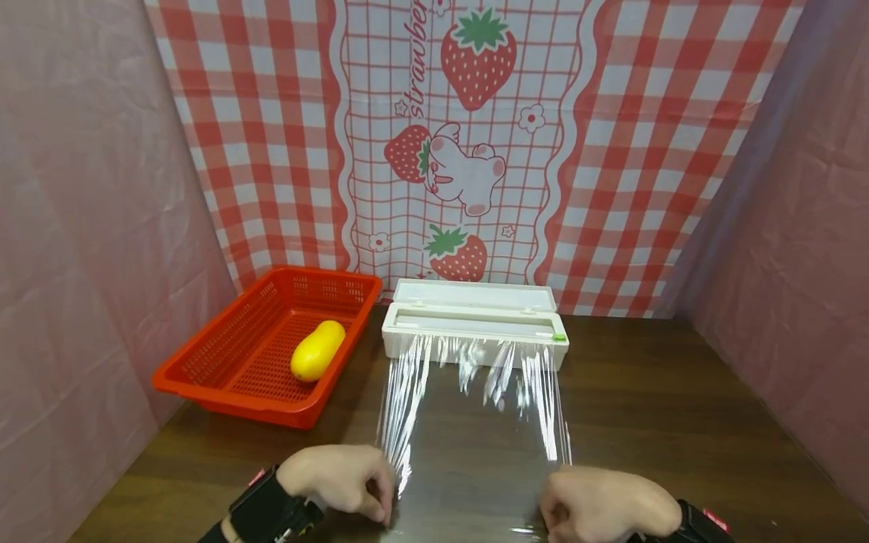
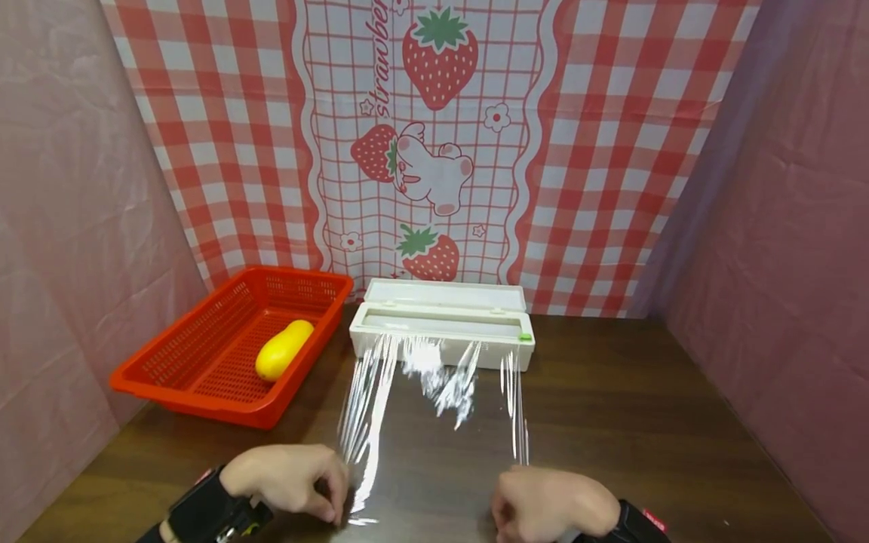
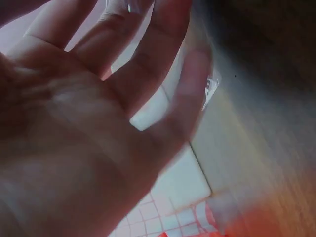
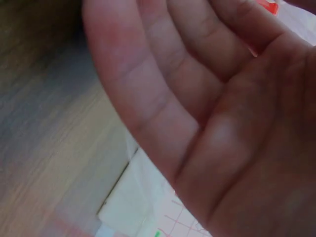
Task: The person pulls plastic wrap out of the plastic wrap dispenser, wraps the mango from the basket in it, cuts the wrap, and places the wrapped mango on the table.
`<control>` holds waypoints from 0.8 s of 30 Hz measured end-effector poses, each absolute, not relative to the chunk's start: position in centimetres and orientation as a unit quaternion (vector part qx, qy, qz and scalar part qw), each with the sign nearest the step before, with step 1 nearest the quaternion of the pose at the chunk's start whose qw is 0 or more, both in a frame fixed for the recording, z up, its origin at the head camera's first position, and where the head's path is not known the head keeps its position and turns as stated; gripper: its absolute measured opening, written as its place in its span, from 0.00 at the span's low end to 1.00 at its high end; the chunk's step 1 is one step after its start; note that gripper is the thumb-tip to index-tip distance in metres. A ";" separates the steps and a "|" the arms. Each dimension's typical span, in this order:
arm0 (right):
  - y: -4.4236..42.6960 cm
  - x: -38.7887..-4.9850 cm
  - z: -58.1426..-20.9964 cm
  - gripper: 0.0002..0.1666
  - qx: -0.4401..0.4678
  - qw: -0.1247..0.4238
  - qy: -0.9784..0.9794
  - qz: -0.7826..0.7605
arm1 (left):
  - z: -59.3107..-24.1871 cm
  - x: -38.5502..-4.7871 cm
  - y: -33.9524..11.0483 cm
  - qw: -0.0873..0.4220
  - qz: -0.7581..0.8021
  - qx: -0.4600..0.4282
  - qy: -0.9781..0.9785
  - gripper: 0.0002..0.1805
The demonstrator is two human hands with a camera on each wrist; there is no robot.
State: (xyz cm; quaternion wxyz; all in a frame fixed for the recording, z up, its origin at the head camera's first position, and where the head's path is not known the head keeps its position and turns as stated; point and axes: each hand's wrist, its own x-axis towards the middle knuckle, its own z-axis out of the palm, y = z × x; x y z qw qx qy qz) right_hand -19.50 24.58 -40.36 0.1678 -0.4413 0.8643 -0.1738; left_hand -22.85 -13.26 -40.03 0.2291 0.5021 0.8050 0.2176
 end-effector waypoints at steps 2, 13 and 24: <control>24.5 -19.5 -40.3 0.12 -0.437 0.168 0.868 -0.166 | -40.1 -22.8 -13.2 0.226 0.206 0.498 0.812 0.06; 24.6 -19.6 -40.8 0.14 -0.444 0.166 0.861 -0.185 | -40.5 -22.5 -13.1 0.266 0.214 0.454 0.823 0.06; 24.3 -19.1 -41.0 0.17 -0.419 0.159 0.873 -0.192 | -41.1 -21.5 -12.2 0.223 0.210 0.394 0.866 0.11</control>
